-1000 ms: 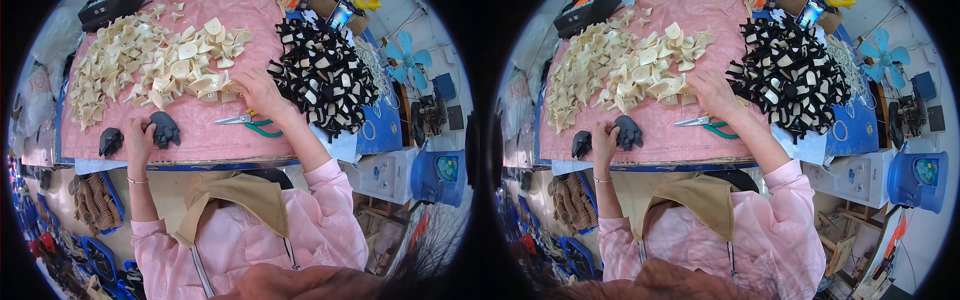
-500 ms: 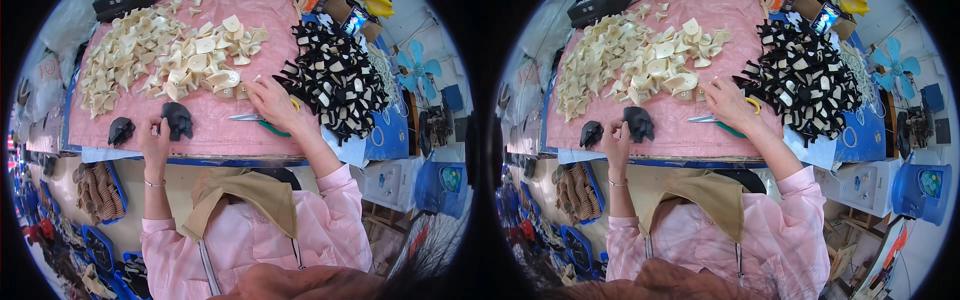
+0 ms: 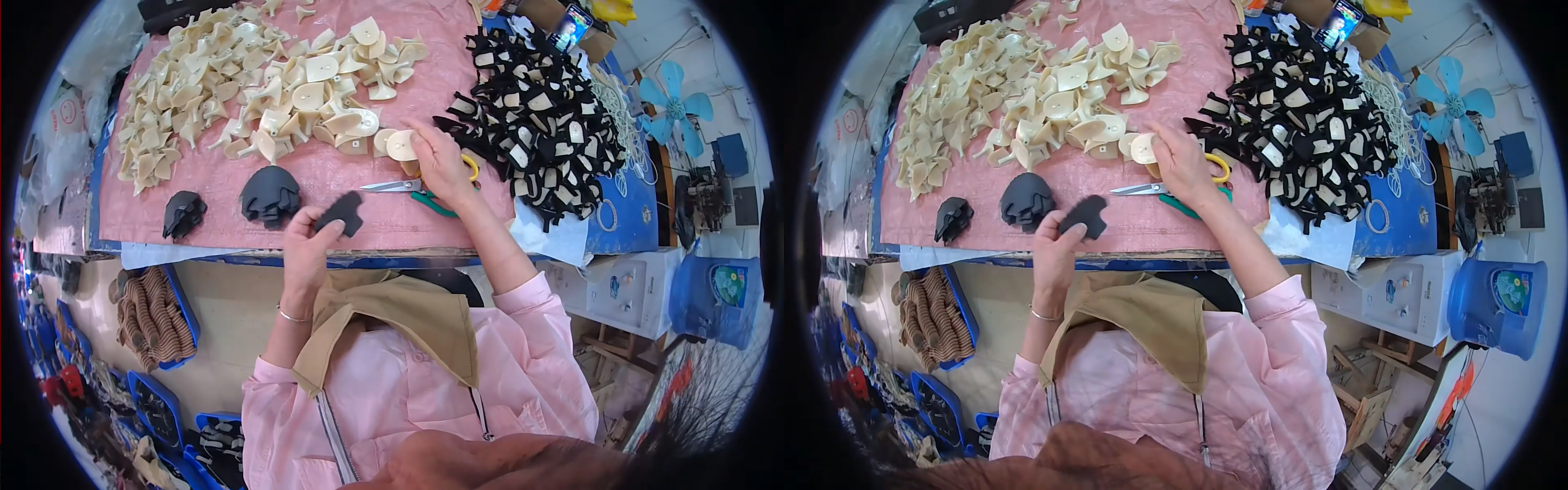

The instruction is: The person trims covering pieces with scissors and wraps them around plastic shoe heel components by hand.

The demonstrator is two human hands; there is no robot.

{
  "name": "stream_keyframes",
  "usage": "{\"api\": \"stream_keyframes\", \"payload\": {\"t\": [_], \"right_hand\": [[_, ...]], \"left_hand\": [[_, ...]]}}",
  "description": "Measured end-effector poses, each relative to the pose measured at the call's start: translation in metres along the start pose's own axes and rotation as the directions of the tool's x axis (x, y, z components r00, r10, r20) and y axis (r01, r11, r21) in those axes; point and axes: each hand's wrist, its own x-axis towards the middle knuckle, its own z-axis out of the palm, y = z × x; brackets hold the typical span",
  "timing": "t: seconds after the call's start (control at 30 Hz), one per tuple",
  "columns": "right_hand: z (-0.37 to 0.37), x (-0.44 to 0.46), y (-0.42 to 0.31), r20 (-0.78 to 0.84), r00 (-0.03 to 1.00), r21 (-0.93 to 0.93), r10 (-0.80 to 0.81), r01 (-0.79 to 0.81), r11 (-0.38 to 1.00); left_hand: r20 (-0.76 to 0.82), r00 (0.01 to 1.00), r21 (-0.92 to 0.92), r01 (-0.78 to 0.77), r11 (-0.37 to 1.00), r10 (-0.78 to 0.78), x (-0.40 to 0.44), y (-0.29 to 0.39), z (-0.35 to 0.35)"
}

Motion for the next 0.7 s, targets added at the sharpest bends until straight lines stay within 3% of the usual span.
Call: {"api": "stream_keyframes", "payload": {"t": [0.07,0.1,0.17,0.23,0.27,0.33,0.37,0.43,0.53,0.57,0.7], "right_hand": [[0.003,-0.003,0.004,-0.081,0.987,0.257,0.140,-0.115,0.960],[-0.005,-0.003,-0.008,-0.036,0.969,0.412,0.243,-0.207,0.887],[-0.005,-0.013,-0.022,-0.102,0.980,0.336,0.173,-0.130,0.933],[0.001,-0.027,-0.037,-0.140,0.987,0.270,0.073,-0.032,0.962],[0.008,-0.036,-0.039,-0.139,0.987,0.271,0.080,-0.040,0.962],[0.021,-0.048,-0.041,-0.117,0.985,0.424,0.124,-0.064,0.903],[0.025,-0.054,-0.046,-0.075,0.991,0.426,0.109,-0.067,0.902],[0.042,-0.071,-0.051,-0.044,0.990,0.472,0.133,-0.097,0.876],[0.049,-0.084,-0.061,-0.038,0.989,0.493,0.145,-0.108,0.864],[0.049,-0.085,-0.064,-0.051,0.991,0.468,0.125,-0.087,0.879],[0.054,-0.094,-0.069,-0.065,0.992,0.393,0.113,-0.078,0.916]], "left_hand": [[0.031,1.000,-0.019,0.001,1.000,-0.001,-0.001,-0.010,0.003],[0.046,0.998,-0.038,0.038,0.999,-0.037,-0.002,-0.012,0.005],[0.062,0.996,-0.063,0.075,0.995,-0.071,-0.001,-0.010,0.014],[-0.039,0.988,-0.090,-0.154,0.984,0.151,0.000,-0.005,0.027],[-0.010,0.966,-0.191,-0.257,0.947,0.260,0.005,-0.010,0.024],[-0.177,0.937,-0.303,-0.344,0.889,0.302,0.017,0.003,0.048],[-0.181,0.936,-0.301,-0.346,0.889,0.303,0.025,0.001,0.052],[-0.155,0.951,-0.489,-0.310,0.816,0.268,0.038,-0.002,0.057],[-0.012,0.958,-0.386,-0.267,0.883,0.285,0.039,0.007,0.064],[-0.097,0.960,-0.430,-0.278,0.859,0.262,0.039,0.013,0.074],[-0.092,0.969,-0.396,-0.248,0.884,0.230,0.039,0.004,0.061]]}}
